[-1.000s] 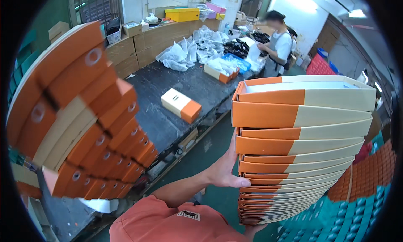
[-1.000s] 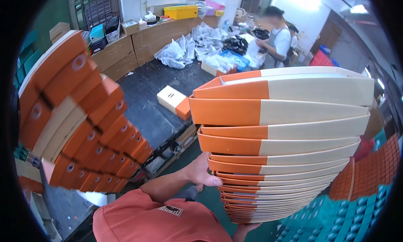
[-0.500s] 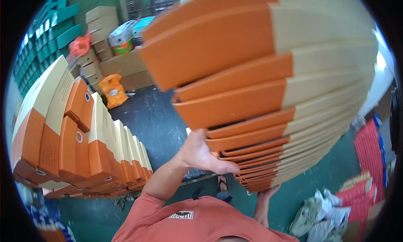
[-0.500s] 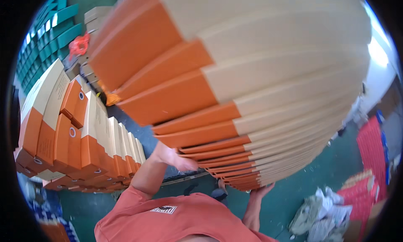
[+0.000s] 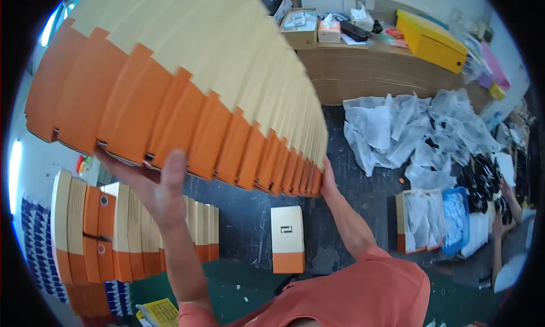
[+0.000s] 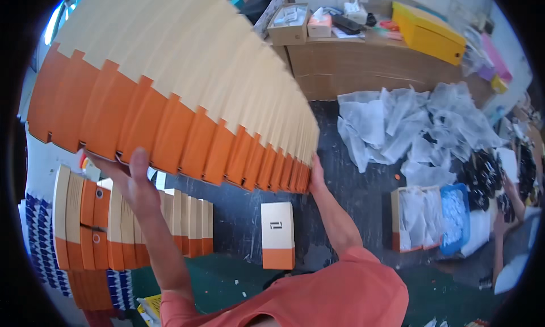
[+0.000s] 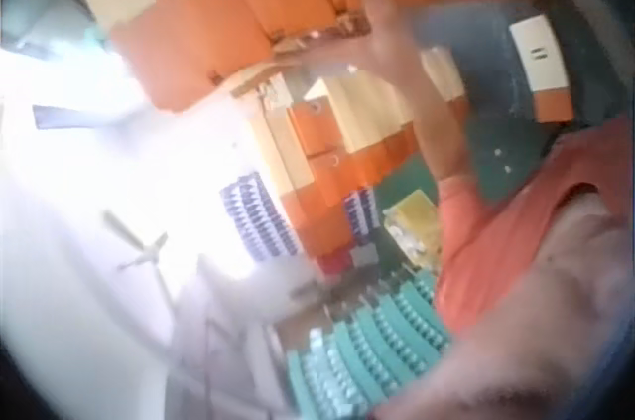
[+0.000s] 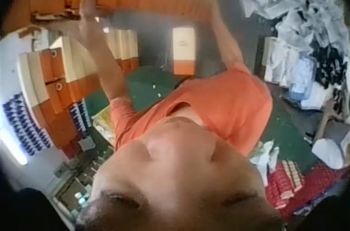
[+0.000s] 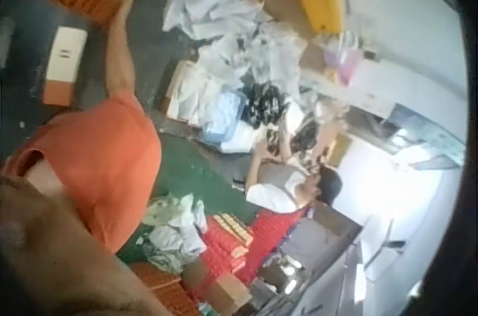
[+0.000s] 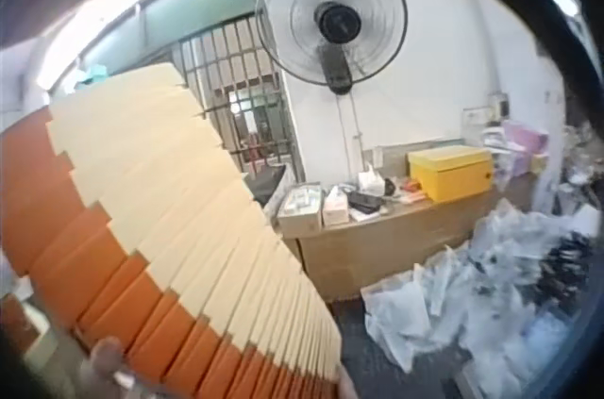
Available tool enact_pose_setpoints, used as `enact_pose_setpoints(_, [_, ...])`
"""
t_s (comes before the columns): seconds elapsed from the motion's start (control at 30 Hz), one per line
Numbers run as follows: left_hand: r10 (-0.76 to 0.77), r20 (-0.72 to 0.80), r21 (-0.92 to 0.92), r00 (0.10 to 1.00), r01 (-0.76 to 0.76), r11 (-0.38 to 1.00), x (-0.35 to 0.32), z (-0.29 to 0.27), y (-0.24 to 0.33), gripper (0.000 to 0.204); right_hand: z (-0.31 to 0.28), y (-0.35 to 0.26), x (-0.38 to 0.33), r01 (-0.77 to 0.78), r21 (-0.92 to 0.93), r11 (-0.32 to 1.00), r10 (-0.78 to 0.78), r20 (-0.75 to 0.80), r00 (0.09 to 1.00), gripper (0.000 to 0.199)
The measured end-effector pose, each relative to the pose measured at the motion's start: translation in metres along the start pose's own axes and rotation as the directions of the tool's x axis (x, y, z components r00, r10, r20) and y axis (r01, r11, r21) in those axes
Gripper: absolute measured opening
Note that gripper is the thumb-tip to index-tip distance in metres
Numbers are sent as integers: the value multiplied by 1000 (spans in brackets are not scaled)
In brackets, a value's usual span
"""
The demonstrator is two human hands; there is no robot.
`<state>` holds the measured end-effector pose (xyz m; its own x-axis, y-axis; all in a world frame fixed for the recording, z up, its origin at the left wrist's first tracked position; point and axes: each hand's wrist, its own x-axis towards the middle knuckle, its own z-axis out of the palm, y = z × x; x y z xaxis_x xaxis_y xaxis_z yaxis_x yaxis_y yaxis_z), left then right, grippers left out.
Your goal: The person places white tissue paper into small orange and beige shoe boxes on a table. They then close the boxes and stack them into neat piles. The person repeats this process, handling multiple boxes and organizing them into larger stacks.
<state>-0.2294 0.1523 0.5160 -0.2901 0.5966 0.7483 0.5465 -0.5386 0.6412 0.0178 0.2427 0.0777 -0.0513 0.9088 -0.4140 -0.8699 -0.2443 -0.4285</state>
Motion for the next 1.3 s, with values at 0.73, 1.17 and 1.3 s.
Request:
enact_pose_setpoints(0.73, [108,-52,456,993,-73,887,68,177,-121,119,66,39,121,-200,-279,939,197,-42,980,80])
enact_pose_setpoints(1.17, [272,573,18,773,-344,939,336,70,47,37,-109,1,-266,-34,-406,913,-72,-243,967,45])
enact_pose_setpoints(1.3, [605,519,-171,604,-620,766,136,106,133,30,-44,-46,-324,268,-337,903,-294,-30,955,58])
